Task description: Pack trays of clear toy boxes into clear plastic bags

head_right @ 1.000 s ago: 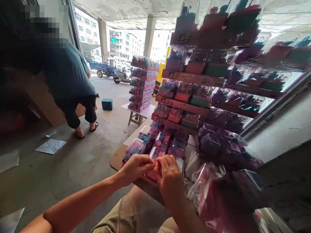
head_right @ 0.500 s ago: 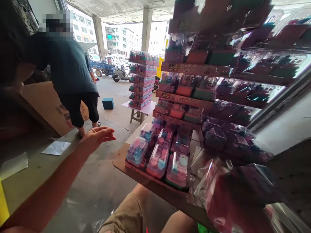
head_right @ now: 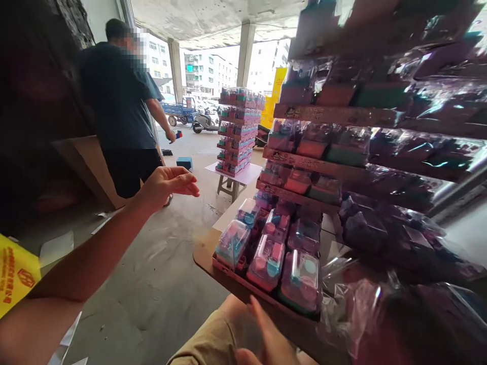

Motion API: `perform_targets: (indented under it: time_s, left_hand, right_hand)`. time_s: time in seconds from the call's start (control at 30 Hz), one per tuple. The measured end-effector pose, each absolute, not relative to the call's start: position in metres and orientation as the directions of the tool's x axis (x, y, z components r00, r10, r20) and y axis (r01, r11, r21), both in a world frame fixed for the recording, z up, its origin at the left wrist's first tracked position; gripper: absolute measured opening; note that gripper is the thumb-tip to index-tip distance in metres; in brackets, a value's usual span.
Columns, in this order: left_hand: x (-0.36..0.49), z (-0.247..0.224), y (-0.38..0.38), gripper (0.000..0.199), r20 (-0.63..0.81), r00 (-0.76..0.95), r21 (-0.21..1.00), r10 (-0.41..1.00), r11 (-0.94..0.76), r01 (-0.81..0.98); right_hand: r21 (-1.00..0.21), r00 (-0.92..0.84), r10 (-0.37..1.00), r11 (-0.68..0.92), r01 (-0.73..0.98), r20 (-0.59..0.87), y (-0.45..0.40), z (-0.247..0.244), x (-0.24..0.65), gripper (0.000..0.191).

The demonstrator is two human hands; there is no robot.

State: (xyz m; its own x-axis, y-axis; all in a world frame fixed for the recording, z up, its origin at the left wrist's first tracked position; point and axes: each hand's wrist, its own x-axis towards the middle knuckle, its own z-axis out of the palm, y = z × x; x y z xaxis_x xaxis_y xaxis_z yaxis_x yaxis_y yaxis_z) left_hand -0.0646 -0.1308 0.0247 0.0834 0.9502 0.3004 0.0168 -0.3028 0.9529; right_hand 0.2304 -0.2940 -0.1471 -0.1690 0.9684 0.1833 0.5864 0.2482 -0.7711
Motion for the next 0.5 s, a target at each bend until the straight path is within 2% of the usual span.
perform_targets:
  time_s: [0.03,0.07,0.1,0.13,0.2,0.3,0.37,0.4,0.5]
  left_hand:
    - [-0.065,0.029,-0.135,0.019,0.344,0.070,0.936,0.936,-0.347,0.049]
    - [-0.064,0.033,-0.139,0.018,0.389,0.055,0.915,0.920,-0.392,0.097]
    - [-0.064,0.037,-0.143,0.017,0.435,0.044,0.885,0.899,-0.436,0.161]
    - [-0.063,0.040,-0.147,0.016,0.479,0.038,0.849,0.877,-0.474,0.234]
    - [-0.061,0.046,-0.155,0.016,0.556,0.036,0.763,0.831,-0.527,0.374]
    - [-0.057,0.055,-0.163,0.019,0.642,0.040,0.654,0.766,-0.573,0.494]
    - [-0.056,0.060,-0.164,0.019,0.696,0.038,0.597,0.717,-0.608,0.523]
    - [-0.056,0.063,-0.163,0.019,0.722,0.034,0.574,0.691,-0.625,0.529]
    - [-0.060,0.072,-0.156,0.020,0.781,0.000,0.527,0.625,-0.659,0.536]
  right_hand:
    - [-0.869,-0.253,0.966,0.172,0.463,0.057,-0.283,-0.151,0.203,0.072]
    - [-0.934,-0.272,0.959,0.023,0.358,-0.080,-0.270,-0.155,0.176,0.082]
    - [-0.954,-0.300,0.929,-0.138,0.265,-0.217,-0.255,-0.157,0.149,0.091]
    - [-0.954,-0.356,0.888,-0.244,0.173,-0.291,-0.240,-0.157,0.125,0.097]
    - [-0.931,-0.361,0.868,-0.365,-0.003,-0.340,-0.213,-0.154,0.084,0.108]
    - [-0.899,-0.323,0.885,-0.403,-0.173,-0.334,-0.183,-0.148,0.048,0.118]
    - [-0.883,-0.314,0.897,-0.395,-0.253,-0.311,-0.170,-0.145,0.035,0.112]
    - [-0.867,-0.323,0.899,-0.393,-0.305,-0.295,-0.165,-0.143,0.032,0.103]
    - [-0.789,-0.378,0.893,-0.409,-0.459,-0.243,-0.150,-0.132,0.028,0.053]
